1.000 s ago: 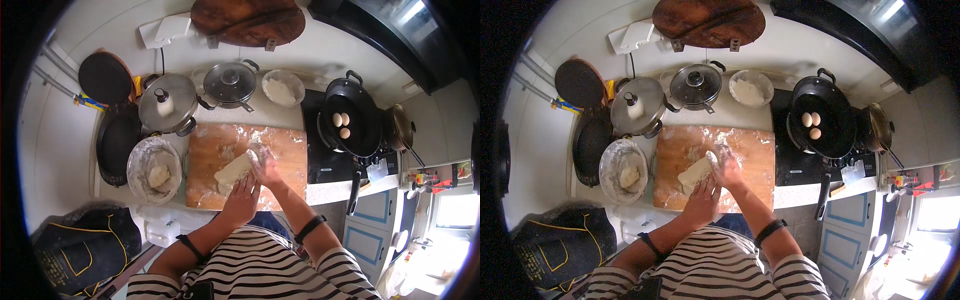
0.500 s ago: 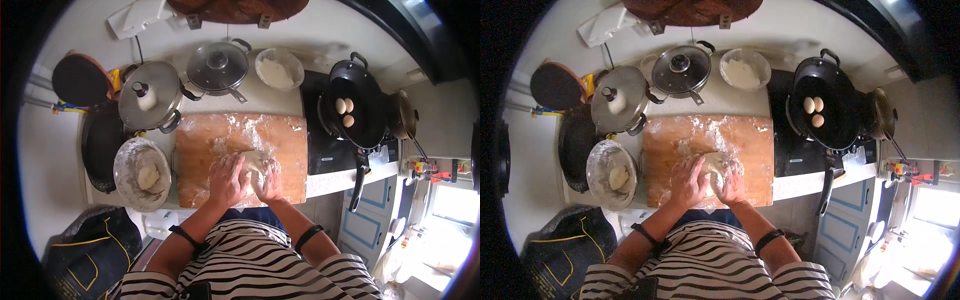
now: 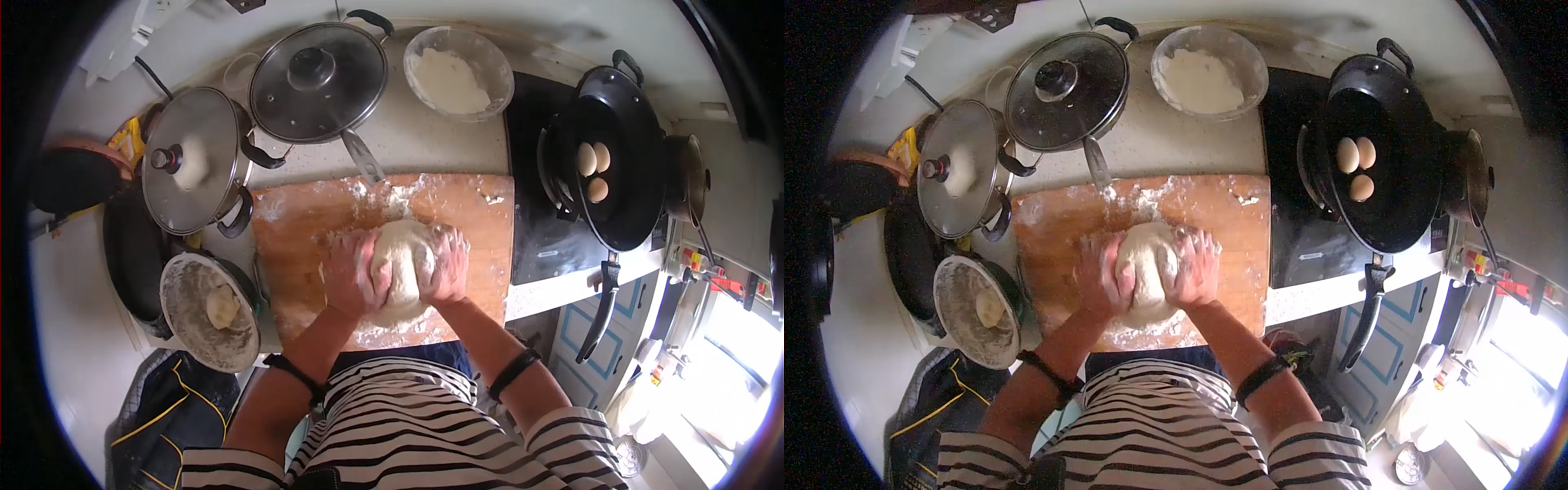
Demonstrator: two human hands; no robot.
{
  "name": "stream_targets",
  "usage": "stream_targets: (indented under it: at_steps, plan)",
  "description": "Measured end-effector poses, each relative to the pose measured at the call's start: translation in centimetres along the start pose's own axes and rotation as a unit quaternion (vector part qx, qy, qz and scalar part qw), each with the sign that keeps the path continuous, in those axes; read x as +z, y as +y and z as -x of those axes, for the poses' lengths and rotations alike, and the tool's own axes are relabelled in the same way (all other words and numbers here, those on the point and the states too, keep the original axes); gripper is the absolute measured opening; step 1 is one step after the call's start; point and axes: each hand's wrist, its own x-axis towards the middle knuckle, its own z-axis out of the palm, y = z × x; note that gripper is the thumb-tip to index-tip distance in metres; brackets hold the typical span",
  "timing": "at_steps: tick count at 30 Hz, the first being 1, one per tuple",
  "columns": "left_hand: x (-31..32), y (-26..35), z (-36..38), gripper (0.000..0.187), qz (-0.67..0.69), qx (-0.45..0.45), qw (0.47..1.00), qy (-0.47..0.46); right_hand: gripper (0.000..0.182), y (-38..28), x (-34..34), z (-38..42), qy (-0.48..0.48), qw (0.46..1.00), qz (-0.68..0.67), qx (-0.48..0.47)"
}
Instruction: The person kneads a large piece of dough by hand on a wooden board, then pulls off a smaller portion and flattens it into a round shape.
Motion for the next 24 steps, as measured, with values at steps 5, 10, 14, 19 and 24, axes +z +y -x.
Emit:
stream_targets:
  at_steps: [5,10,14,19,24]
  plan:
    - [-0.7,-0.1,-2.7,0.041,0.003,-0.081,0.995,-0.051,0.037,0.2,0.4,-3.3,0.0,0.999,0.004,0.038]
    - [-2.1,1.4,-5.3,0.045,-0.01,-0.201,0.978,-0.061,0.032,-1.2,-0.9,-6.3,-0.081,0.987,0.011,0.136]
    - [-2.4,-1.8,-4.1,0.047,0.092,-0.159,0.978,-0.103,0.035,-3.1,-2.5,-5.2,-0.096,0.99,-0.02,0.098]
    - [-8.3,5.0,0.7,0.045,0.085,-0.067,0.99,-0.092,0.033,-2.1,-4.4,0.1,0.005,0.986,-0.009,-0.164]
    - [-7.6,7.5,7.2,0.062,-0.037,0.055,0.991,-0.118,0.034,-1.4,-8.4,3.4,-0.058,0.984,-0.082,-0.149]
